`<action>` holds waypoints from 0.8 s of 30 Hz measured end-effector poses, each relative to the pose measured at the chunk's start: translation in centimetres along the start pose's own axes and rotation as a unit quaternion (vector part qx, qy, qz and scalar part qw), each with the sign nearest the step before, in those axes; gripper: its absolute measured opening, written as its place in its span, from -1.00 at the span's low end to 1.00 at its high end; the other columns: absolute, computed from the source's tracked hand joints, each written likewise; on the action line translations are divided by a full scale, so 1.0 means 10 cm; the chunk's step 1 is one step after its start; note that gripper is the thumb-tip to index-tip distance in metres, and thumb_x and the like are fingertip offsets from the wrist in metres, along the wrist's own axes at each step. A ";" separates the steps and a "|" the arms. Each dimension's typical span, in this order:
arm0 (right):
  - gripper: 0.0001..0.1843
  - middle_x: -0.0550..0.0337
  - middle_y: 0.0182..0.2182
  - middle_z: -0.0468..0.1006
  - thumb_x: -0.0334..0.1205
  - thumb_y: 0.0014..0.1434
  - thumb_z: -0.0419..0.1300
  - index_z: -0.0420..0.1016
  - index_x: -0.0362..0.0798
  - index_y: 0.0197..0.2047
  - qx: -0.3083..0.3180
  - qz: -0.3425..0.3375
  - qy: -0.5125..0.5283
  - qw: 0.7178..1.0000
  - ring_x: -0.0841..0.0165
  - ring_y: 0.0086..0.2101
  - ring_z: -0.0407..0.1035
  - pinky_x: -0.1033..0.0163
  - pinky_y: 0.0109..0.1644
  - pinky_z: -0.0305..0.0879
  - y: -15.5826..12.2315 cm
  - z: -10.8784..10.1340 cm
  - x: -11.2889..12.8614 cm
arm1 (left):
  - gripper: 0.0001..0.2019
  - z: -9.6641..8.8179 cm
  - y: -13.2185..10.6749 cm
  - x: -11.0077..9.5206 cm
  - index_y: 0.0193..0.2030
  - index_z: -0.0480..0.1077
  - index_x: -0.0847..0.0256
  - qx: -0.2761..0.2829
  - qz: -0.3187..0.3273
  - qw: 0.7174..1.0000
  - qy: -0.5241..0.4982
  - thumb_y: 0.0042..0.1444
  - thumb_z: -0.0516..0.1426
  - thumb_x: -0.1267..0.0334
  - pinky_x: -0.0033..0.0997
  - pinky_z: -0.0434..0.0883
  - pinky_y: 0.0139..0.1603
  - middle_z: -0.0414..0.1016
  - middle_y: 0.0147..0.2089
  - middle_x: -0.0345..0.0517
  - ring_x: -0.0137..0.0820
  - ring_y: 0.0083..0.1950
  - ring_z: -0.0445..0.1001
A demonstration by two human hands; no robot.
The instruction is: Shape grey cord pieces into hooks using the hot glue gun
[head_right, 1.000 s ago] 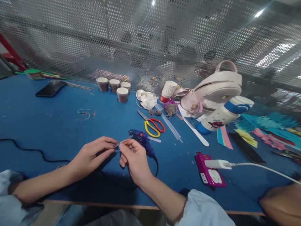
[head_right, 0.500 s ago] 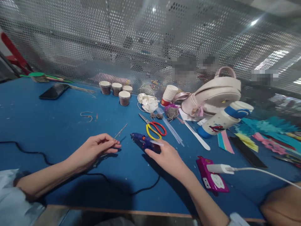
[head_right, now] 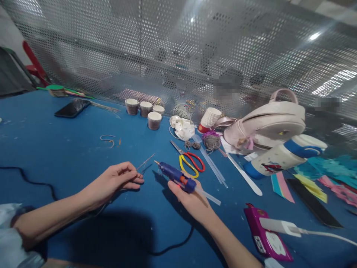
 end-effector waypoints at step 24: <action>-0.69 0.36 -0.65 0.25 -0.05 0.10 0.13 0.23 -0.04 -0.55 0.021 -0.080 -0.151 0.985 0.49 -0.61 0.12 0.38 -0.55 0.08 -0.07 0.10 0.08 | -0.74 0.07 0.03 0.07 -0.45 0.31 0.28 0.029 -0.005 0.999 0.031 -0.01 0.22 0.13 -0.29 0.47 -0.11 0.51 -0.35 -0.09 -0.31 -0.16 0.51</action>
Point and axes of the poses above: each hand's wrist, its own y-axis towards the middle knuckle, its own z-axis out of the palm, x = y × z, the point moved 4 cm from there along y, towards the middle knuckle
